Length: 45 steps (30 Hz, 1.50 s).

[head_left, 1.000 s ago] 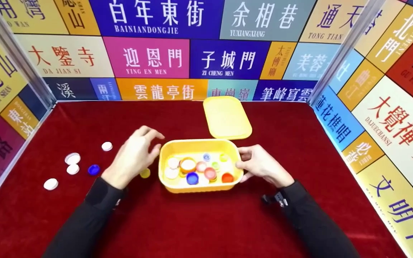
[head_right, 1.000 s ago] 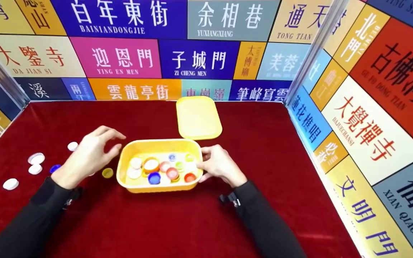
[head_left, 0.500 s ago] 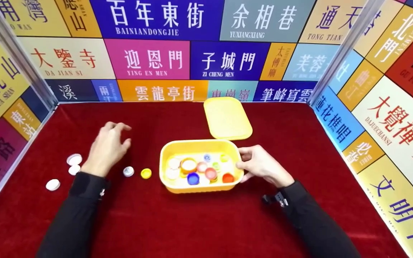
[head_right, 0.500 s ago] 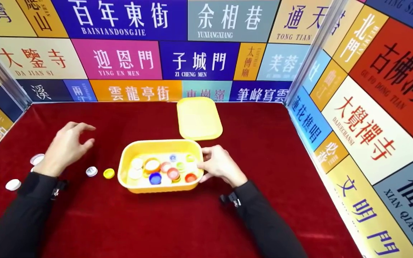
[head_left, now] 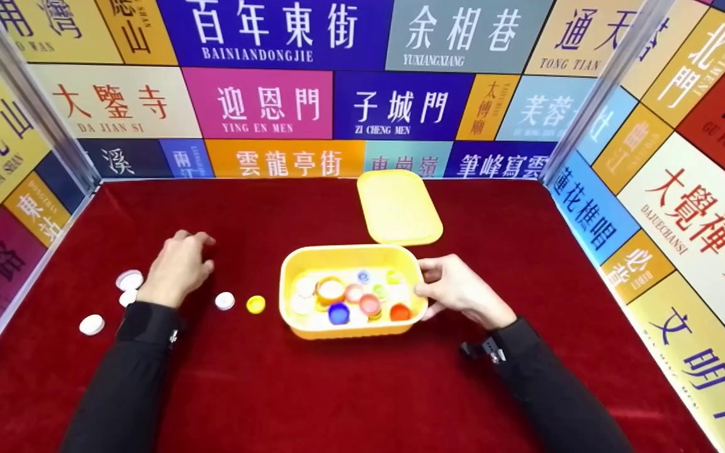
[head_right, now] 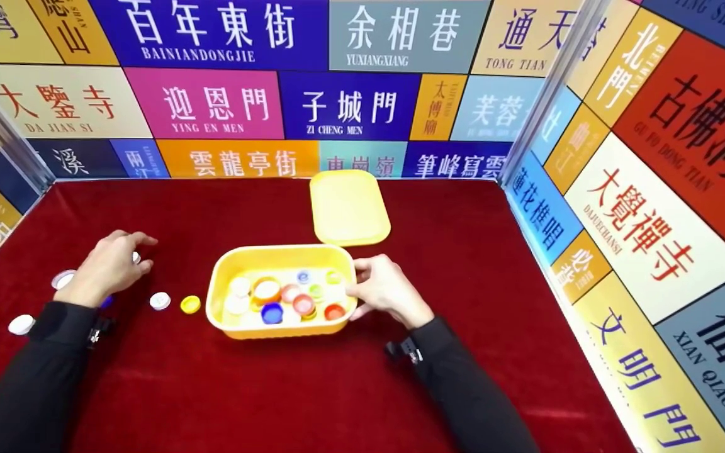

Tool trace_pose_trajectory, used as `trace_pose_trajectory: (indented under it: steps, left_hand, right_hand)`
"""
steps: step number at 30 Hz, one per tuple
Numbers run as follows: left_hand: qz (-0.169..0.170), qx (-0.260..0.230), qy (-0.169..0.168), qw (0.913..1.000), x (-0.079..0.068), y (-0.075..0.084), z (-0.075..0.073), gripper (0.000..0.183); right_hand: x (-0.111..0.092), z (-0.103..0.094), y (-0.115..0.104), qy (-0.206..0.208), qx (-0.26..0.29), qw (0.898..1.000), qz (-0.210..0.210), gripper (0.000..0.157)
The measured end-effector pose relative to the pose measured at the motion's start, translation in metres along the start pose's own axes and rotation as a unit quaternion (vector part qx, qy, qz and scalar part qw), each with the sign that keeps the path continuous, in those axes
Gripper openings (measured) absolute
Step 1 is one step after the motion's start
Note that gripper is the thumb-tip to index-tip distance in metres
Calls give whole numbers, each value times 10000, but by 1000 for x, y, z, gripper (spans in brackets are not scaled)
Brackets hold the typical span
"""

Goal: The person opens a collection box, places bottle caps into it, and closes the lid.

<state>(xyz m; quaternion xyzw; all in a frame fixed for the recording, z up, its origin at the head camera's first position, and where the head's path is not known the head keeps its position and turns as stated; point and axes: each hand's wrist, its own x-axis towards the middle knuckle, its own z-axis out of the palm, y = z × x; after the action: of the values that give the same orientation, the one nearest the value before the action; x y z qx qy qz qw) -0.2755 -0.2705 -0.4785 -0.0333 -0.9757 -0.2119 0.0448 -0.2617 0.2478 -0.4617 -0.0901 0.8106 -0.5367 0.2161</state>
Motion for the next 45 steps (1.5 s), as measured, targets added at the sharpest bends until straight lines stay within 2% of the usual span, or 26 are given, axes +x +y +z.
trace_pose_trajectory:
  steps: [15, 27, 32, 37, 41, 45]
  left_hand:
    - [274, -72, 186, 9994, -3, -12, 3, 35]
    - [555, -65, 453, 9974, -3, -7, 3, 27]
    - [559, -200, 438, 9973, -4, 8, 0, 25]
    - [688, -404, 502, 9955, -8, 33, -3, 23]
    - [1110, -536, 767, 9894, -10, 57, 0, 22]
    - [1607, -695, 1005, 9794, -15, 83, 8, 22]
  right_hand:
    - [1, 1, 0, -6, 21, 10000, -15, 54]
    - [1, 0, 1, -56, -34, 10000, -61, 53]
    - [0, 1, 0, -51, -36, 10000, -21, 54]
    - [0, 0, 0, -55, -28, 10000, -29, 54]
    - [-1, 0, 0, -51, -14, 10000, -54, 54]
    - [0, 1, 0, -45, 8, 10000, -23, 53]
